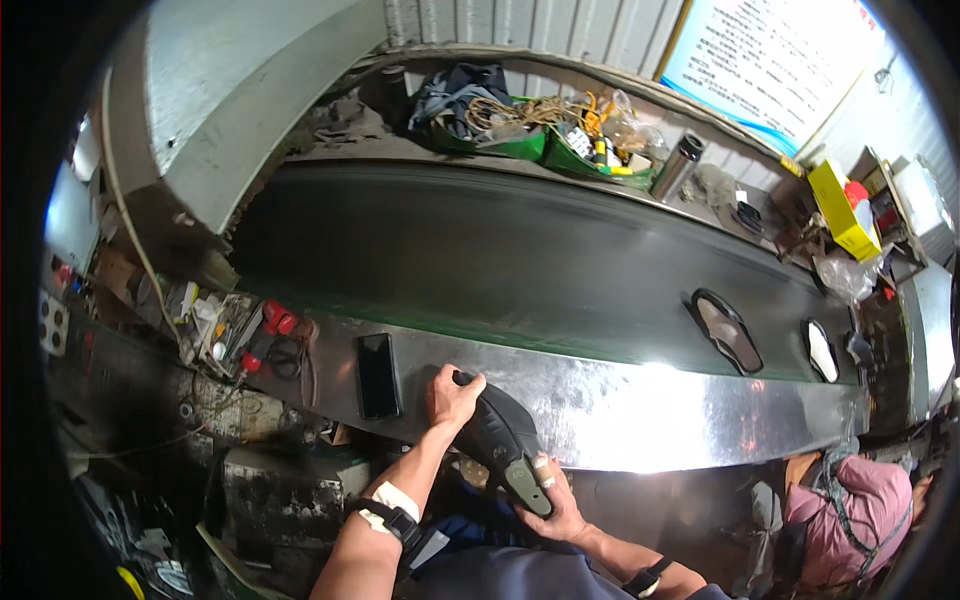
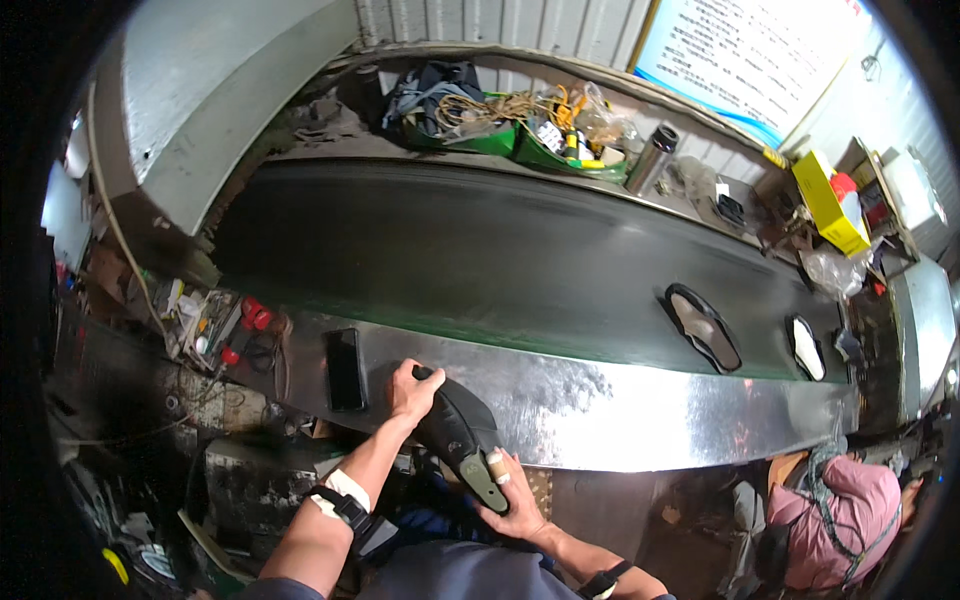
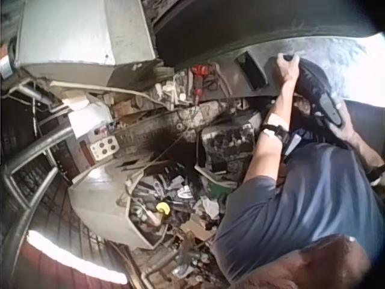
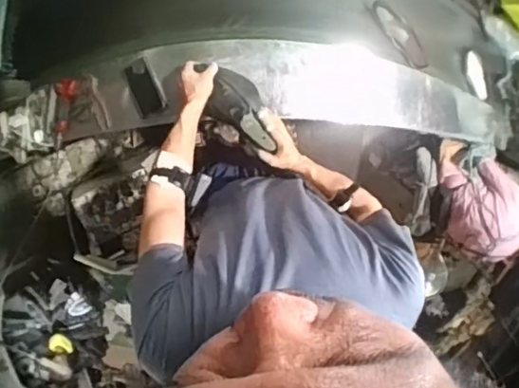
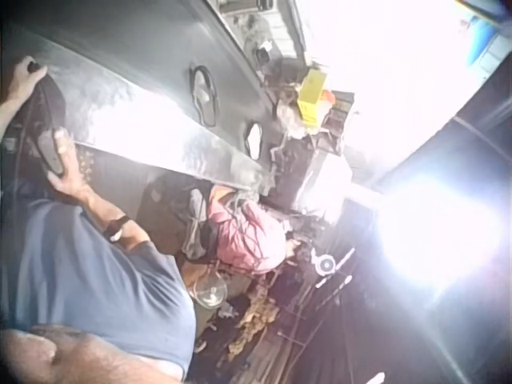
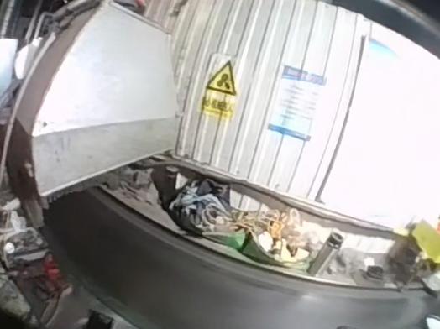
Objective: Operating a machine to shape and attach shoe parts, then placing them on a conveyor.
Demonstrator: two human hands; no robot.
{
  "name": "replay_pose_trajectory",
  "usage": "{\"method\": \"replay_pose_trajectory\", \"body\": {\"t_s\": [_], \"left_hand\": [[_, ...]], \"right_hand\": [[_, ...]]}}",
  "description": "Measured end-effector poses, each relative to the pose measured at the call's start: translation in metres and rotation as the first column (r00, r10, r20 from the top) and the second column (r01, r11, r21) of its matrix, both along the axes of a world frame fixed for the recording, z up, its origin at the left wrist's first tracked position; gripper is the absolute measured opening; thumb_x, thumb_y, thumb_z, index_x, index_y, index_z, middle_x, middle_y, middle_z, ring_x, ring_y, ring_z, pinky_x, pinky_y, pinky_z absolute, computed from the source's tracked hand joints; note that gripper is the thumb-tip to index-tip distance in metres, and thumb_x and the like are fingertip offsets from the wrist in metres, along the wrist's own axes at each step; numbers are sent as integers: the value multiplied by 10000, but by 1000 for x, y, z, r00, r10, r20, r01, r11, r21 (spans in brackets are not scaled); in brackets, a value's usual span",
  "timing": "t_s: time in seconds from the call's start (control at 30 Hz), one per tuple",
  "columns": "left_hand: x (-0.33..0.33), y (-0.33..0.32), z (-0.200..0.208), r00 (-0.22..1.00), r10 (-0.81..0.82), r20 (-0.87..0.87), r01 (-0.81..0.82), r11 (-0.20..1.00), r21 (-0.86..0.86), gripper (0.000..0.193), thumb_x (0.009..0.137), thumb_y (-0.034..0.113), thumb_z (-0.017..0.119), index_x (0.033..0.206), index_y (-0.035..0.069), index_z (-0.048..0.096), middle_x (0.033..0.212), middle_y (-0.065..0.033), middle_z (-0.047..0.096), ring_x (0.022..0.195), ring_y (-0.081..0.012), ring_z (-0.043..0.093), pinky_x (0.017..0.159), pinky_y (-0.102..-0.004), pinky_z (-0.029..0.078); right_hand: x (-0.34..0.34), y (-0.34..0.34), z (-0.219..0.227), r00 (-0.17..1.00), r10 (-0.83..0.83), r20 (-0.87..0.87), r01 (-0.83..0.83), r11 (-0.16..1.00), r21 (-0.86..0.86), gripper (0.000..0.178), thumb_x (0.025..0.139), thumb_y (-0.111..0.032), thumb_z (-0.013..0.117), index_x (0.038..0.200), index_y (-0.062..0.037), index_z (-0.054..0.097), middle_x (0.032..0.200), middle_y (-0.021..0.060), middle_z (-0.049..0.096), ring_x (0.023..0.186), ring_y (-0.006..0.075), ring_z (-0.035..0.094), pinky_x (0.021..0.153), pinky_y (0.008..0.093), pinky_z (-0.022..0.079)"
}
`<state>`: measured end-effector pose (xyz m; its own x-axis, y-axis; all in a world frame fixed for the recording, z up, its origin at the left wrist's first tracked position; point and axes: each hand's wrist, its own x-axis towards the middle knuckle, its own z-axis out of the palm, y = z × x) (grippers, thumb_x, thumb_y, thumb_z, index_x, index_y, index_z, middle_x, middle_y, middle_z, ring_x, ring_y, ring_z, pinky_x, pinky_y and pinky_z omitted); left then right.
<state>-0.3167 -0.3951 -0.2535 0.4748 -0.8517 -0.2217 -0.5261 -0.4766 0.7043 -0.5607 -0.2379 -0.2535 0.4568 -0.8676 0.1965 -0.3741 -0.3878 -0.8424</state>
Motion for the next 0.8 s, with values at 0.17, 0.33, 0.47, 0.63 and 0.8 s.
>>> {"method": "replay_pose_trajectory", "body": {"t_s": [0.17,0.33,0.47,0.63,0.8], "left_hand": [[24,39,63,976,25,-219,-58,988,-144,413,736,373,813,889,9,691,758,-129,701,729,-214,676,695,-380,531],[65,105,102,970,99,-221,-164,939,-301,392,749,365,850,871,28,691,710,-66,664,693,-118,593,651,-335,503],[114,183,136,920,318,-229,-383,852,-357,441,767,426,806,924,35,676,723,-128,658,718,-194,643,683,-375,514],[179,327,196,704,672,-229,-670,522,-528,341,861,357,721,948,31,669,794,-133,700,742,-232,674,718,-380,516],[260,507,243,343,737,-583,-922,147,-358,422,1018,435,574,860,52,657,796,23,581,739,-116,506,702,-317,427]], "right_hand": [[8,-39,49,903,-117,412,-152,811,564,1051,935,-251,738,1602,2,-34,1663,204,171,1531,314,213,1238,420,173],[77,-69,87,929,-202,310,-196,441,876,839,999,-317,641,1598,28,165,1648,192,237,1528,272,205,1230,358,177],[139,-31,135,893,87,441,-387,645,659,691,1014,-118,623,1592,-14,259,1218,94,636,1040,125,598,930,242,464],[249,56,169,817,322,479,-571,575,586,540,1016,-66,614,1508,21,409,1148,74,687,1020,111,627,905,246,484],[366,175,171,780,477,405,-618,485,619,308,1006,-159,666,1228,45,600,972,56,695,834,78,591,723,250,490]]}}
